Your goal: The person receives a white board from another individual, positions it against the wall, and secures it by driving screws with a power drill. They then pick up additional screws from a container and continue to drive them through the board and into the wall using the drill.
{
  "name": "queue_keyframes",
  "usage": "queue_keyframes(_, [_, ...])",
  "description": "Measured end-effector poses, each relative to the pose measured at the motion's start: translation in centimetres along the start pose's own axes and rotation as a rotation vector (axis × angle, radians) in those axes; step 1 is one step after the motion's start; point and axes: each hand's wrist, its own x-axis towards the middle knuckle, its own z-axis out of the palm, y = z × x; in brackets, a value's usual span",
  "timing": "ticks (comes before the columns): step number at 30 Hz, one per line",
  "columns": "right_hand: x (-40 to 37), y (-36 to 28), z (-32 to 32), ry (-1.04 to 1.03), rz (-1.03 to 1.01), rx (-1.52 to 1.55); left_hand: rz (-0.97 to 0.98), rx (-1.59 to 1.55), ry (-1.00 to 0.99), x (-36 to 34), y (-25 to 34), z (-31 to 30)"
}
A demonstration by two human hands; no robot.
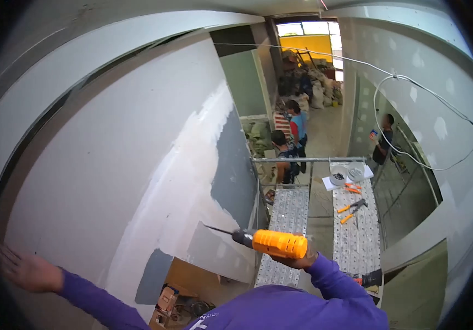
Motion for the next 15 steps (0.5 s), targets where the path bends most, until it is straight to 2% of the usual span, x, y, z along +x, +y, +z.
queue_keyframes(2, [-3.3,2.8,1.3,-0.018,0.199,0.186,-0.188,-0.251,-0.216,-7.8,6.8,1.3])
queue_keyframes(3, [-4.5,2.7,0.6,-0.088,0.335,0.086,-0.324,-0.379,-0.411,-12.6,10.4,1.9])
queue_keyframes(5, [-5.8,2.8,-0.1,-0.182,0.545,-0.04,-0.633,-0.579,-0.936,-25.9,17.6,2.4])
queue_keyframes(6, [-6.7,2.7,-0.2,-0.206,0.636,-0.063,-0.848,-0.609,-1.29,-35.3,20.7,1.7])
queue_keyframes(7, [-7.6,2.7,-0.3,-0.233,0.727,-0.088,-0.879,-0.681,-1.464,-44.4,23.9,0.4])
queue_keyframes(8, [-8.5,2.9,-0.1,-0.259,0.802,-0.101,-1.148,-0.734,-1.856,-50.6,26.7,-2.3])
queue_keyframes(9, [-8.7,3.3,-0.2,-0.295,0.839,-0.126,-0.891,-0.704,-2.16,-60.2,28.5,-6.4])
queue_keyframes(10, [-9.1,3.6,-0.1,-0.337,0.872,-0.152,-0.598,-0.85,-2.354,-57.9,31.2,-8.0])
queue_keyframes(12, [-9.8,4.0,-0.2,-0.401,0.939,-0.179,-0.389,-0.92,-2.655,-63.1,34.0,-12.6])
queue_keyframes(15, [-9.9,4.0,-0.1,-0.355,1.138,-0.183,-0.998,-0.955,-3.075,-62.0,36.7,-11.6])
